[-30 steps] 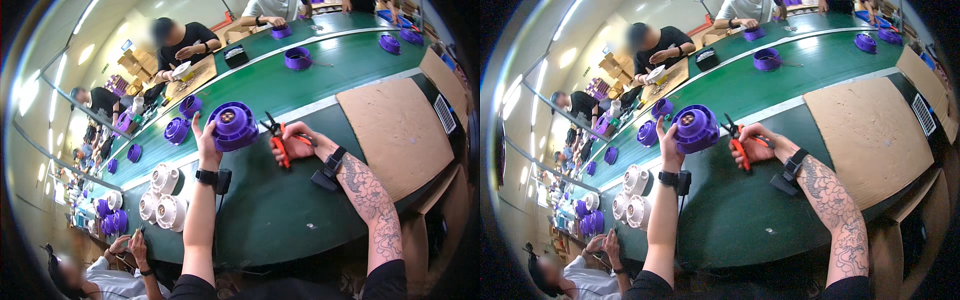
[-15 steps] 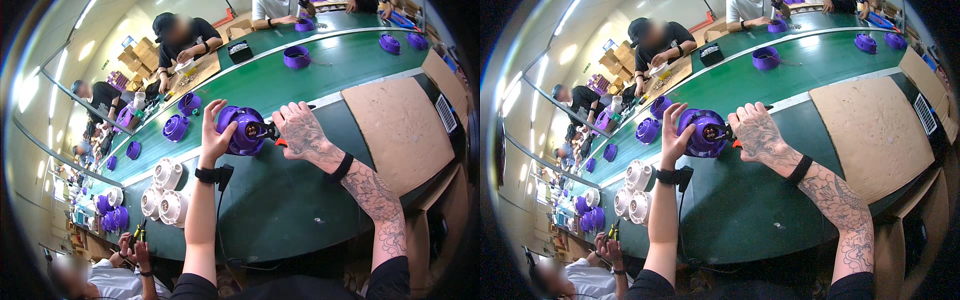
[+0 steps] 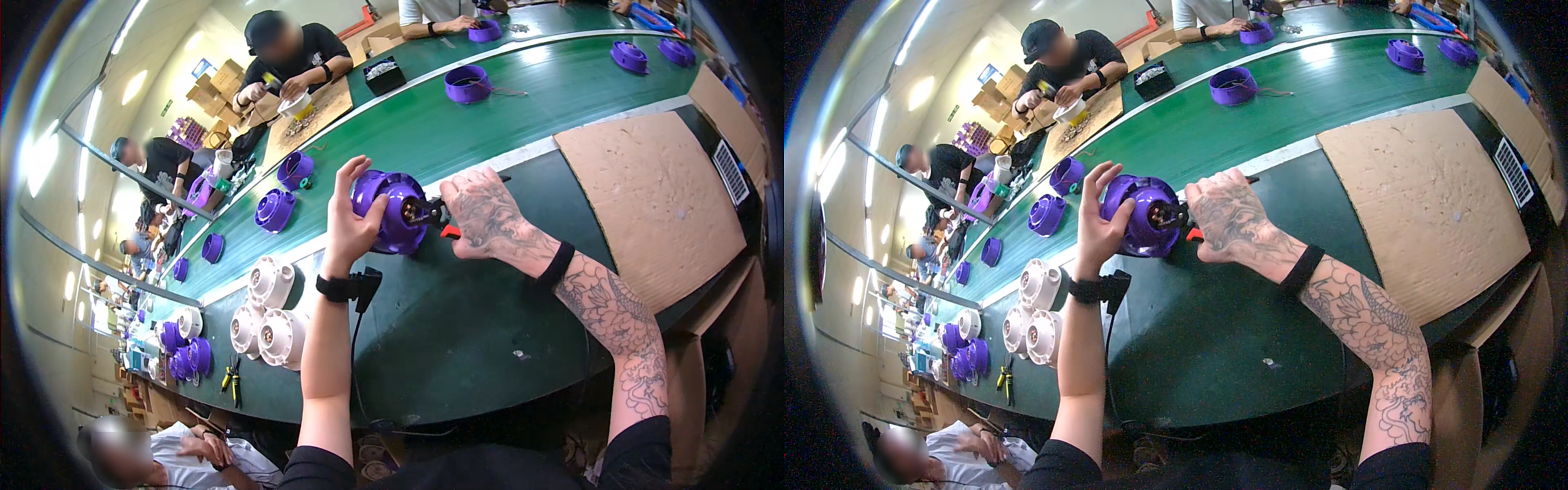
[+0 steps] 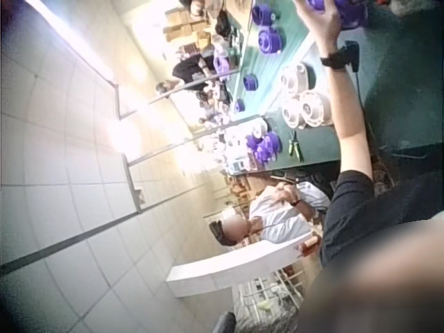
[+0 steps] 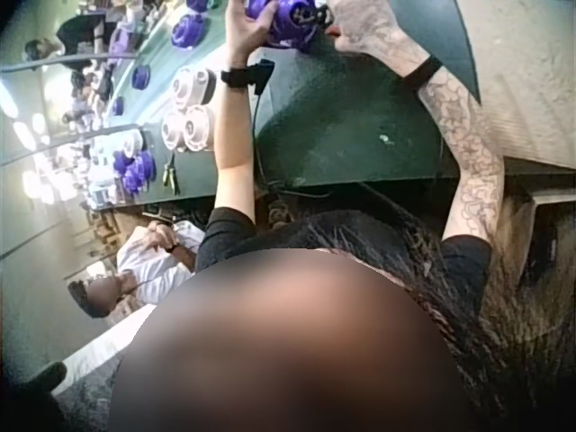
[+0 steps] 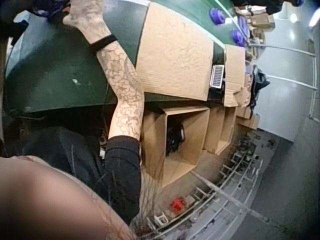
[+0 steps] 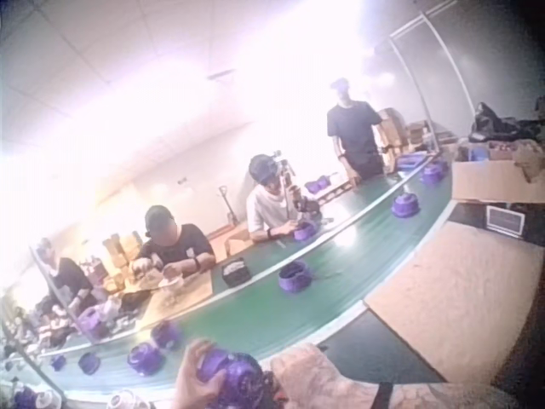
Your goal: Assembling plastic siren housing components on a manufacturing line using pliers.
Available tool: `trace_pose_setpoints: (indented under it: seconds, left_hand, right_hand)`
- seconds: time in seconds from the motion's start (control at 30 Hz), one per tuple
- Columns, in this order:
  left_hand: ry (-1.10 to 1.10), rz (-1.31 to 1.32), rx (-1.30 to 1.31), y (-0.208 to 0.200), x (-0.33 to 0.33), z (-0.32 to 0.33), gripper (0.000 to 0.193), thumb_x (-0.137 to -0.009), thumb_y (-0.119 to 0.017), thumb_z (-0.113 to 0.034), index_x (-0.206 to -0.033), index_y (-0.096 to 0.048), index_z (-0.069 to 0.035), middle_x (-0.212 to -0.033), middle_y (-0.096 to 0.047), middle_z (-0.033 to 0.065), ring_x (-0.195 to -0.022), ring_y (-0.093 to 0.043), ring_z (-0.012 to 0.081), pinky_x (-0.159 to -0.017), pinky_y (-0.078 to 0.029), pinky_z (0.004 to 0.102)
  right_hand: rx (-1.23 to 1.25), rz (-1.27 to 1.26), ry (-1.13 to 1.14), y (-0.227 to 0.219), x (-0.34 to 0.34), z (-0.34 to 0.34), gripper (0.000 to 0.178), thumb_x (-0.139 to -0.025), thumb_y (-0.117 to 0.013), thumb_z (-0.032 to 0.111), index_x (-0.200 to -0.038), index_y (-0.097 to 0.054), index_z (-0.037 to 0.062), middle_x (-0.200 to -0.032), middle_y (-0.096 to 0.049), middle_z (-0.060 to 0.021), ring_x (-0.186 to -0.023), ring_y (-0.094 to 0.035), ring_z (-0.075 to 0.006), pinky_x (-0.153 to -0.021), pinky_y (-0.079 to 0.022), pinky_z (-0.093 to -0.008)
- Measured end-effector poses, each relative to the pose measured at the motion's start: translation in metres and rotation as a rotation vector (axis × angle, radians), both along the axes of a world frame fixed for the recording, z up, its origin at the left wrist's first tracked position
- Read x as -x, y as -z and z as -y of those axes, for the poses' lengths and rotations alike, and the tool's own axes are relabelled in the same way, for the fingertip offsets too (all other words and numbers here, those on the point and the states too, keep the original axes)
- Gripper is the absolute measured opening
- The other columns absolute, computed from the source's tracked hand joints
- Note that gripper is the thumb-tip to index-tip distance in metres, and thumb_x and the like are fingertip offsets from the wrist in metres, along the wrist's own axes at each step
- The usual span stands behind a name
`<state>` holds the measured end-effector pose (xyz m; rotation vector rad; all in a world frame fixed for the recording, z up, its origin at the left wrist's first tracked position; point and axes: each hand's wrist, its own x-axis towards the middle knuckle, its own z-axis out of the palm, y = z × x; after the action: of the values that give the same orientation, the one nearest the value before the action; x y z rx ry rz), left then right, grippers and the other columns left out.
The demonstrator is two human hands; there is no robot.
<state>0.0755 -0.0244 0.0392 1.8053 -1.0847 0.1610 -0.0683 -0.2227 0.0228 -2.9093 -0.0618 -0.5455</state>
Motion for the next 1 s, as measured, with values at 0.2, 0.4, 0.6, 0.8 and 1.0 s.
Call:
trace_pose_setpoints:
  seconds: [0.2, 0.4, 0.6, 0.8, 1.0]
  left_hand:
    - [-0.167, 0.35, 0.008, 0.003, 0.019, 0.019, 0.053, -0.084, -0.068, -0.004, -0.135, -0.053, -0.005, -0.145, -0.053, 0.0217, -0.131, -0.055, 0.039, -0.11, -0.044, 0.0445]
    - [-0.496, 0.541, 0.095, 0.029, -0.038, -0.002, 0.048, -0.084, -0.069, -0.006, -0.13, -0.055, -0.003, -0.137, -0.057, 0.0224, -0.125, -0.056, 0.0402, -0.107, -0.045, 0.0453]
    - [-0.847, -0.294, 0.157, 0.107, -0.131, -0.072, 0.06, -0.093, -0.068, -0.034, -0.136, -0.046, 0.002, -0.132, -0.053, 0.0288, -0.126, -0.05, 0.04, -0.108, -0.039, 0.045]
    - [-0.926, -0.112, -0.388, 0.062, -0.07, -0.031, 0.055, -0.086, -0.073, -0.041, -0.121, -0.051, -0.004, -0.105, -0.068, 0.0263, -0.103, -0.067, 0.0421, -0.091, -0.052, 0.0489]
    - [-0.339, -0.24, -0.17, 0.099, -0.084, -0.026, 0.038, -0.086, -0.072, -0.01, -0.118, -0.051, -0.007, -0.126, -0.064, 0.0094, -0.123, -0.056, 0.0175, -0.09, -0.051, 0.0349]
  right_hand:
    - [-0.916, -0.647, 0.083, 0.002, -0.019, 0.023, 0.049, -0.058, -0.077, 0.027, -0.097, -0.066, -0.0017, -0.089, -0.068, -0.0168, -0.091, -0.068, -0.0284, -0.078, -0.053, -0.0377]
    - [-0.562, -0.358, 0.209, 0.017, -0.016, 0.041, 0.043, -0.06, -0.078, 0.024, -0.093, -0.063, 0.0006, -0.087, -0.065, -0.0132, -0.082, -0.065, -0.0195, -0.07, -0.051, -0.0372]
    - [-1.466, -0.598, -0.175, 0.026, -0.031, 0.048, 0.032, -0.065, -0.069, 0.012, -0.094, -0.059, 0.0003, -0.075, -0.055, -0.0059, -0.065, -0.05, -0.0157, -0.058, -0.039, -0.0306]
    - [-1.749, -0.703, -0.406, 0.04, -0.019, 0.06, 0.032, -0.069, -0.064, 0.007, -0.098, -0.056, -0.0006, -0.075, -0.054, -0.0049, -0.061, -0.05, -0.0135, -0.057, -0.041, -0.0271]
    - [-2.006, -0.864, -0.564, 0.039, -0.014, 0.044, 0.039, -0.067, -0.061, 0.009, -0.104, -0.058, -0.0017, -0.082, -0.056, -0.0083, -0.073, -0.051, -0.0179, -0.073, -0.042, -0.031]
